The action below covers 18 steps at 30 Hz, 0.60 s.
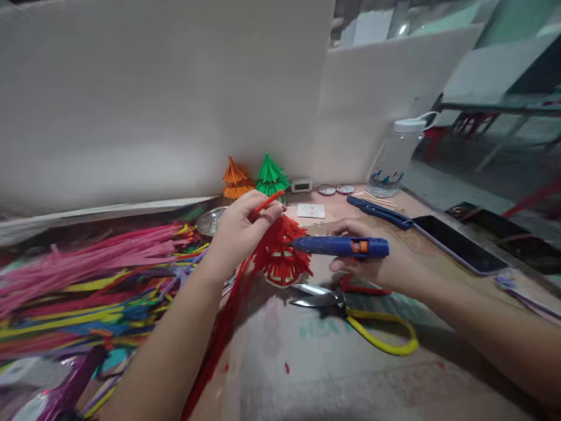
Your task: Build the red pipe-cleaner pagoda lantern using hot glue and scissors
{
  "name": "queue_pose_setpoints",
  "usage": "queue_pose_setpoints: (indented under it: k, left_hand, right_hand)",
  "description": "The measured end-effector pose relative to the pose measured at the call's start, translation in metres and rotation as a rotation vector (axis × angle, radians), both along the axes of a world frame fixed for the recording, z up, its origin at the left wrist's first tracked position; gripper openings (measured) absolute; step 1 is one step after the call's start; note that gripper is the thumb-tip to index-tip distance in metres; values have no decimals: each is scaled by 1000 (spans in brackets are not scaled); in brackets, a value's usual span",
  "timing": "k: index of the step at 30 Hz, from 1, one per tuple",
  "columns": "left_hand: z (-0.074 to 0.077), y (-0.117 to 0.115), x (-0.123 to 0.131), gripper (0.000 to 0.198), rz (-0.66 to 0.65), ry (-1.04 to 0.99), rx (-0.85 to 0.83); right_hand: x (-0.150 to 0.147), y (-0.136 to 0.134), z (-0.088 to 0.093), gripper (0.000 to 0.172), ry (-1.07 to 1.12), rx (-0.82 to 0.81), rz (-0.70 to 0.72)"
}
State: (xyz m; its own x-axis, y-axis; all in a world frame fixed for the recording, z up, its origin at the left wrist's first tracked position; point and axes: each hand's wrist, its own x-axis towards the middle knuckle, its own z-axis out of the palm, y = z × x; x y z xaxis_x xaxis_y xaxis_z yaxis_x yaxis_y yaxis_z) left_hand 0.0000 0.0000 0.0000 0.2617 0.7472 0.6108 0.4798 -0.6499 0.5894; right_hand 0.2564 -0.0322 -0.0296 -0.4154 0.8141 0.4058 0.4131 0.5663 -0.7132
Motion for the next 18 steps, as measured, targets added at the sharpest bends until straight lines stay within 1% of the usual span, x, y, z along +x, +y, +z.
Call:
queue_pose_setpoints:
  k: [4,7,12,18]
  left_hand:
    - [-2,-1,2,22,-8,-2,11]
    - [-2,-2,1,21,-17,-5,16]
    - [1,-3,0,21,-32,5,41]
    - [2,-5,0,18,-47,6,59]
  right_hand:
    - [-1,1,2,32,22,24,-14]
    - [0,2,2,34,-1,11,-22]
    - [-1,2,0,38,25,95,-50]
    - [-3,0,3,35,45,63,-70]
